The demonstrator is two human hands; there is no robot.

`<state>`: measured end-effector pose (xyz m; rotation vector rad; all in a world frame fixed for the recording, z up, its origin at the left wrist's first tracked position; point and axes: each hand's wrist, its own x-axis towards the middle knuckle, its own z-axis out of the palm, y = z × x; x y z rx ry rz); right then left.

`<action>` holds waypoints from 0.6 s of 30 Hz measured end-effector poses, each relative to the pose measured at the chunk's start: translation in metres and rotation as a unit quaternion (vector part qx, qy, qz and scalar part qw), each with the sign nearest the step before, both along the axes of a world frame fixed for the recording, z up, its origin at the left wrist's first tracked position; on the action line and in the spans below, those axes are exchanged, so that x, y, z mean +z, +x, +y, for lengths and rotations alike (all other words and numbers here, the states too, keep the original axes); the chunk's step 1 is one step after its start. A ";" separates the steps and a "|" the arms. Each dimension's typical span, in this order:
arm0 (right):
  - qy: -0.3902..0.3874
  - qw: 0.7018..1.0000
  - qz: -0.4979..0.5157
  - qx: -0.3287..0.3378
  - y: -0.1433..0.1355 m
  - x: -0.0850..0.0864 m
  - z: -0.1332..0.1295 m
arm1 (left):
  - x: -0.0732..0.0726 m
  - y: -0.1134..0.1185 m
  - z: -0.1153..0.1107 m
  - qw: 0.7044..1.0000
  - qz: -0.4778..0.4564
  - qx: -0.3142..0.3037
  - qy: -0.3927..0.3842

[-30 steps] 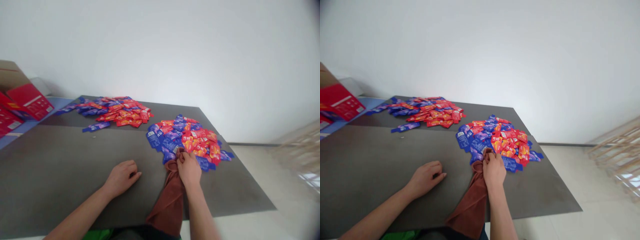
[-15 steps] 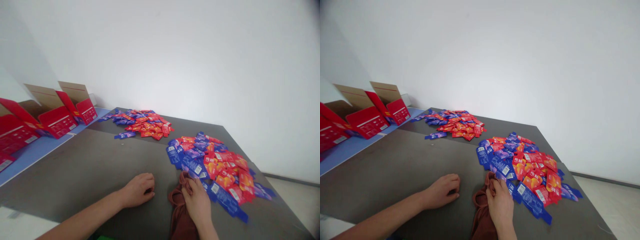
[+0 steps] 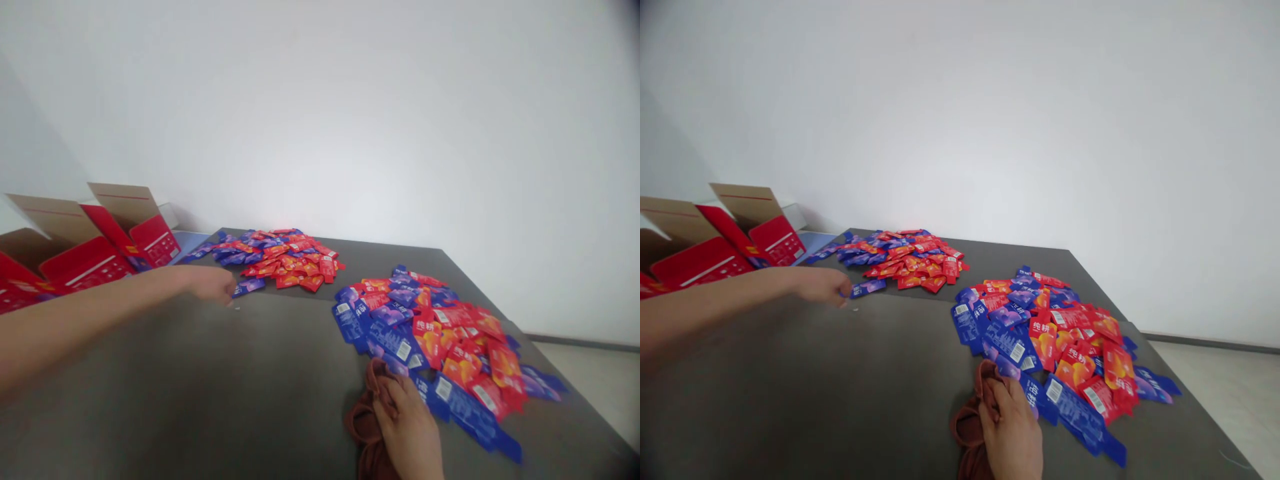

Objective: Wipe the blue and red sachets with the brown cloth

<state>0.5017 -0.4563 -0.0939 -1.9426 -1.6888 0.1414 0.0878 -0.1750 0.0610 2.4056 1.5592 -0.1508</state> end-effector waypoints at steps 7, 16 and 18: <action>0.011 1.000 -0.027 -0.004 0.009 -0.013 -0.003 | -0.023 0.003 0.072 0.990 0.092 -0.039 -0.095; 0.012 1.000 -0.016 0.003 0.012 -0.008 -0.003 | -0.071 -0.013 0.058 0.994 0.096 -0.040 0.017; 0.016 1.000 -0.013 0.005 0.012 -0.007 -0.002 | -0.074 -0.018 0.053 0.995 0.081 -0.048 0.031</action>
